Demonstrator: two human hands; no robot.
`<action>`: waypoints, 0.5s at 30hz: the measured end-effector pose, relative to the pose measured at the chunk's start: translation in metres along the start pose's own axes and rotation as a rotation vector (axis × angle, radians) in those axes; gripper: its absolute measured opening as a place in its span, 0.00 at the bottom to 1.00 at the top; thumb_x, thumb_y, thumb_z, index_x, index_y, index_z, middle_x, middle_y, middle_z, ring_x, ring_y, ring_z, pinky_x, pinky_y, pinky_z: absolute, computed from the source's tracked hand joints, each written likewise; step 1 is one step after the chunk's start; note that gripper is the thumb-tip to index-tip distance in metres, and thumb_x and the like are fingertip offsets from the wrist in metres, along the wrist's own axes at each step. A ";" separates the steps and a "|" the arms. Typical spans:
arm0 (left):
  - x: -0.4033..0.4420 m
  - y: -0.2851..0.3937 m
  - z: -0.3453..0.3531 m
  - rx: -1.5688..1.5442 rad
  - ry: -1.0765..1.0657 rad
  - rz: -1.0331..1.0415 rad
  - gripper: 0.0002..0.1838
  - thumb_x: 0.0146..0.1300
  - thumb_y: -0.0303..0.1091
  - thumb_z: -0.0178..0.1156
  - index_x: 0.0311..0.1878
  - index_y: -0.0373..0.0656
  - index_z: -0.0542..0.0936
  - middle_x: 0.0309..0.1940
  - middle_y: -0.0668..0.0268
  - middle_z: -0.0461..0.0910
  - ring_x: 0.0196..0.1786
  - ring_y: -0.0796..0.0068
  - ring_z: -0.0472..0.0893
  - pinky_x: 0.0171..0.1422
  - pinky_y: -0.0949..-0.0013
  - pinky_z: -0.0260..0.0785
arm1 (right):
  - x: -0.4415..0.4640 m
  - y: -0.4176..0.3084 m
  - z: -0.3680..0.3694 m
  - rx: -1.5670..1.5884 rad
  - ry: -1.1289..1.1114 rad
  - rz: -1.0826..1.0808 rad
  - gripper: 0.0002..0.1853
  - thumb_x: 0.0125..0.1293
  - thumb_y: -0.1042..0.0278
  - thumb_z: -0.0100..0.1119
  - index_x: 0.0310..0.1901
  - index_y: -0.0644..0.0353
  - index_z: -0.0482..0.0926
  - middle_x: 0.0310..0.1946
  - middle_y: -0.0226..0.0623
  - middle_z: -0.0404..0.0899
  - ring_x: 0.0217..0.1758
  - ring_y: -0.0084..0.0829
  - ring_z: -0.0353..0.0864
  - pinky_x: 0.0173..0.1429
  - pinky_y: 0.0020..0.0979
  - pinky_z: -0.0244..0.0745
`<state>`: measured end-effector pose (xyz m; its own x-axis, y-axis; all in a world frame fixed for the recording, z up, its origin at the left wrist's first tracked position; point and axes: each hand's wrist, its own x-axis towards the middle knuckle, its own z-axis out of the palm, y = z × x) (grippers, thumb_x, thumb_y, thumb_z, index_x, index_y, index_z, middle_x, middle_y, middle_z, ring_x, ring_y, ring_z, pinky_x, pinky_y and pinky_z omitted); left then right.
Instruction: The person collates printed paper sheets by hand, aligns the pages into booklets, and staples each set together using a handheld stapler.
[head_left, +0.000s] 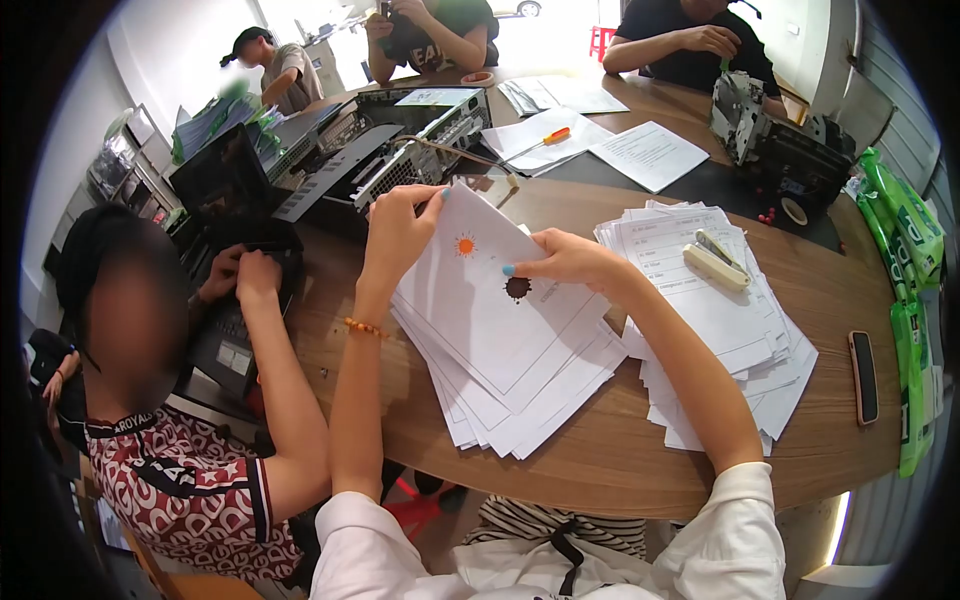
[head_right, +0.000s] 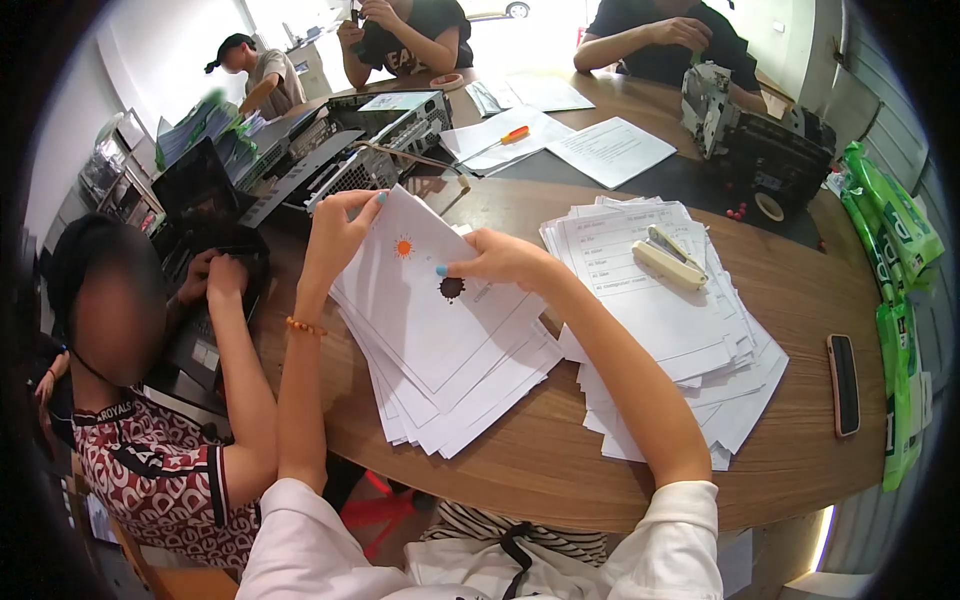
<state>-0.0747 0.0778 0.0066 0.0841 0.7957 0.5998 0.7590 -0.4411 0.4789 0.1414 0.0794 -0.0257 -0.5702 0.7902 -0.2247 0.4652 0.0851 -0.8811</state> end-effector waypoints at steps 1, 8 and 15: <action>0.000 0.001 0.000 0.001 0.000 -0.003 0.10 0.56 0.33 0.55 0.37 0.39 0.81 0.31 0.56 0.80 0.35 0.62 0.80 0.42 0.67 0.68 | -0.002 -0.001 0.000 0.000 -0.003 0.001 0.19 0.55 0.58 0.61 0.45 0.62 0.76 0.35 0.33 0.78 0.38 0.21 0.74 0.44 0.23 0.67; 0.000 0.008 0.004 -0.154 0.046 0.048 0.09 0.50 0.28 0.60 0.35 0.37 0.81 0.33 0.56 0.80 0.36 0.66 0.81 0.42 0.74 0.70 | 0.001 0.004 -0.001 -0.099 0.021 -0.036 0.18 0.55 0.59 0.60 0.43 0.62 0.77 0.34 0.32 0.79 0.36 0.21 0.75 0.42 0.23 0.68; 0.001 0.000 0.004 -0.504 -0.117 -0.208 0.07 0.45 0.27 0.65 0.29 0.36 0.82 0.41 0.60 0.79 0.35 0.76 0.80 0.37 0.76 0.73 | -0.002 -0.001 0.000 -0.110 0.004 -0.038 0.18 0.55 0.59 0.60 0.43 0.62 0.77 0.34 0.33 0.79 0.36 0.22 0.76 0.43 0.23 0.68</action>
<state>-0.0717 0.0802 0.0045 0.0587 0.9154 0.3981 0.3669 -0.3907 0.8442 0.1422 0.0773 -0.0244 -0.5863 0.7875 -0.1898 0.5144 0.1810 -0.8382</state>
